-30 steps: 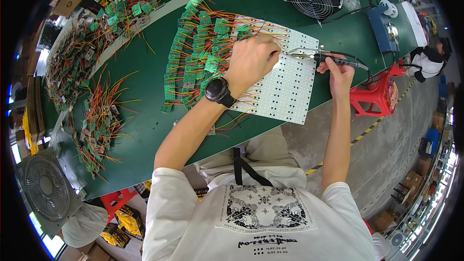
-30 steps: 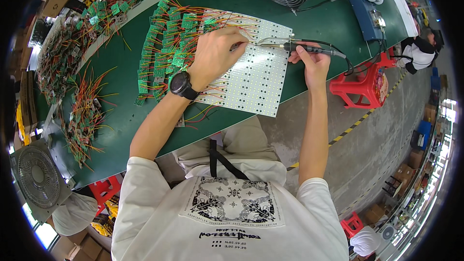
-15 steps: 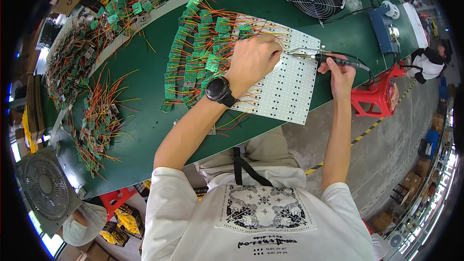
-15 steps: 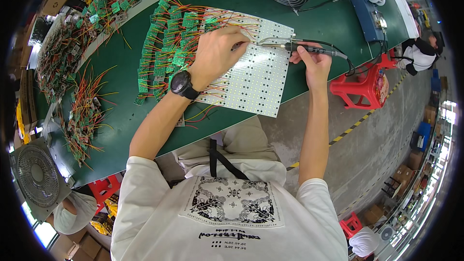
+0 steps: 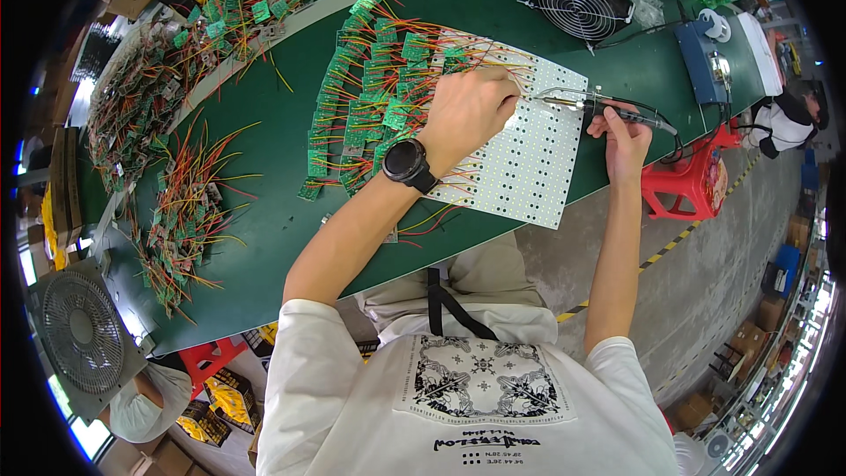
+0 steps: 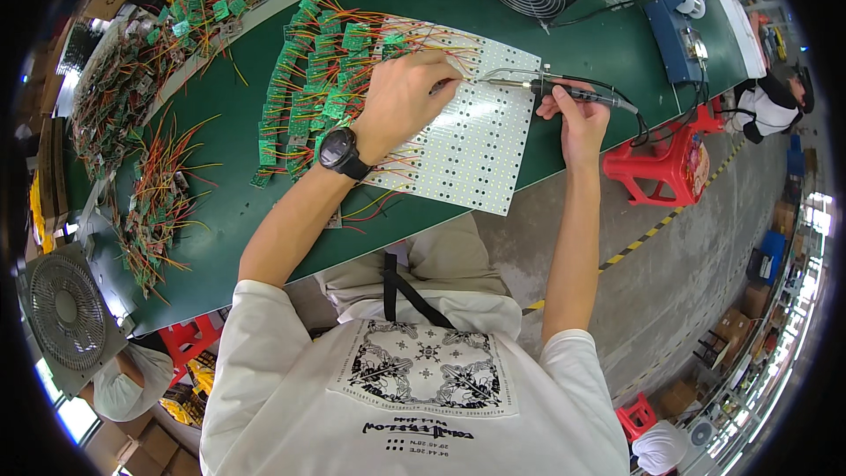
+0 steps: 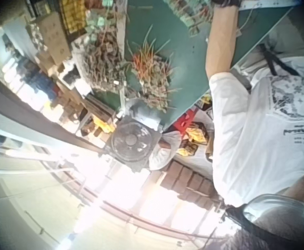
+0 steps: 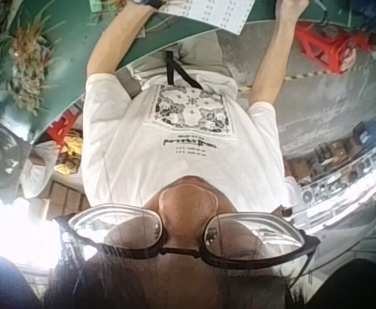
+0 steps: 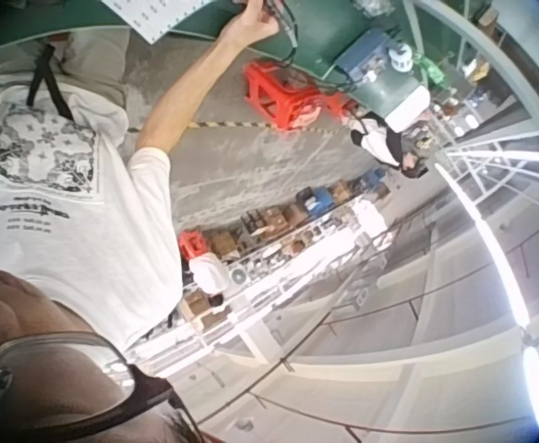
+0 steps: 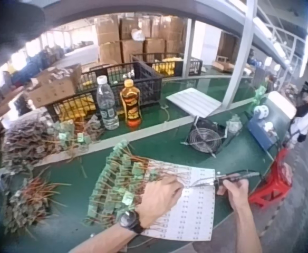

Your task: The person repeatedly picks up small wired circuit boards by hand and solders their wires onto a large circuit board using a soldering iron.

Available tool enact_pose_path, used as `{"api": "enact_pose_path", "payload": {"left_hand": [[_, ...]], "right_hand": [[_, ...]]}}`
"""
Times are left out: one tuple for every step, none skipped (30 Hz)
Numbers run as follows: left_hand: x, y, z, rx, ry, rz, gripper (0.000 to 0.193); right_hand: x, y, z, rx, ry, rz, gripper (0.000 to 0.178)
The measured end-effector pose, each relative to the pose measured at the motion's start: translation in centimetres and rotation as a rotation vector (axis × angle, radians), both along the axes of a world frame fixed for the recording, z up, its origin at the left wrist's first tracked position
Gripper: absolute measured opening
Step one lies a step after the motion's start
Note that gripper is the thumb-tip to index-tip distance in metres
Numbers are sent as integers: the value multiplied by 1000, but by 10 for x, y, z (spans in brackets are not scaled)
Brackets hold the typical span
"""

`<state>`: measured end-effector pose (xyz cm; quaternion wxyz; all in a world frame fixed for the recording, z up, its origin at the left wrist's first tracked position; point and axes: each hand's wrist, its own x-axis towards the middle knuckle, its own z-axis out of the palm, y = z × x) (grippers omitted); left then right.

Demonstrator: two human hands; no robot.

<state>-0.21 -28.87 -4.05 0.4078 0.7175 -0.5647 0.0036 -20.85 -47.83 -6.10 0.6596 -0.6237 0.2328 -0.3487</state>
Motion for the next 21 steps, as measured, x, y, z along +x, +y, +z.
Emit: {"api": "enact_pose_path", "payload": {"left_hand": [[1, 1, 1, 17, 0, -6, 9], [2, 2, 3, 33, -3, -10, 9], [2, 3, 9, 30, -14, 3, 9], [3, 6, 16, 41, -17, -12, 10], [4, 10, 24, 54, -23, -23, 12], [5, 11, 34, 55, -44, 2, 12], [8, 14, 45, -74, -95, -29, 14], [11, 19, 56, -198, -150, -61, 16], [10, 25, 72, -185, -181, -32, 16], [6, 35, 90, -181, -117, -44, 16], [3, 48, 101, -177, -49, -55, 16], [3, 64, 105, -161, -74, -19, 16], [4, 78, 106, -164, -56, 41, 17], [4, 91, 105, -167, -38, 101, 18], [6, 108, 96, -163, -72, 209, 18], [7, 128, 88, -163, -20, 311, 17], [11, 147, 76, -156, -39, 403, 15], [14, 169, 68, -105, -10, 527, 15], [19, 192, 56, -128, -41, 648, 15], [24, 215, 44, -95, -3, 765, 16], [26, 239, 38, -41, -73, 908, 16]], "right_hand": [[1, 0, 1, 13, 3, -18, 21], [4, 1, 3, 26, 4, -33, 21], [5, 1, 3, 22, -7, -20, 21], [6, 3, 2, 37, -11, -27, 21], [7, 5, 3, 53, -17, -30, 21], [7, 5, 2, 54, -38, -5, 21], [7, 6, -1, 69, -20, -43, 20], [7, 6, -3, 87, -1, -77, 20], [4, 4, -4, 74, -15, -89, 20], [1, 1, -7, 66, -30, -96, 20], [0, -2, -9, 62, -40, -90, 20], [-1, -4, -10, 59, -47, -86, 20], [-1, -4, -10, 62, -61, -78, 21], [1, -3, -11, 67, -74, -71, 21], [0, -5, -13, 63, -69, -73, 21], [2, -4, -13, 74, -78, -66, 21], [1, -4, -13, 71, -79, -70, 21], [-2, -4, -11, 65, -68, -75, 21], [-4, -6, -13, 63, -60, -65, 21], [-4, -8, -15, 55, -54, -65, 22], [-2, -7, -15, 52, -49, -58, 22]]}}
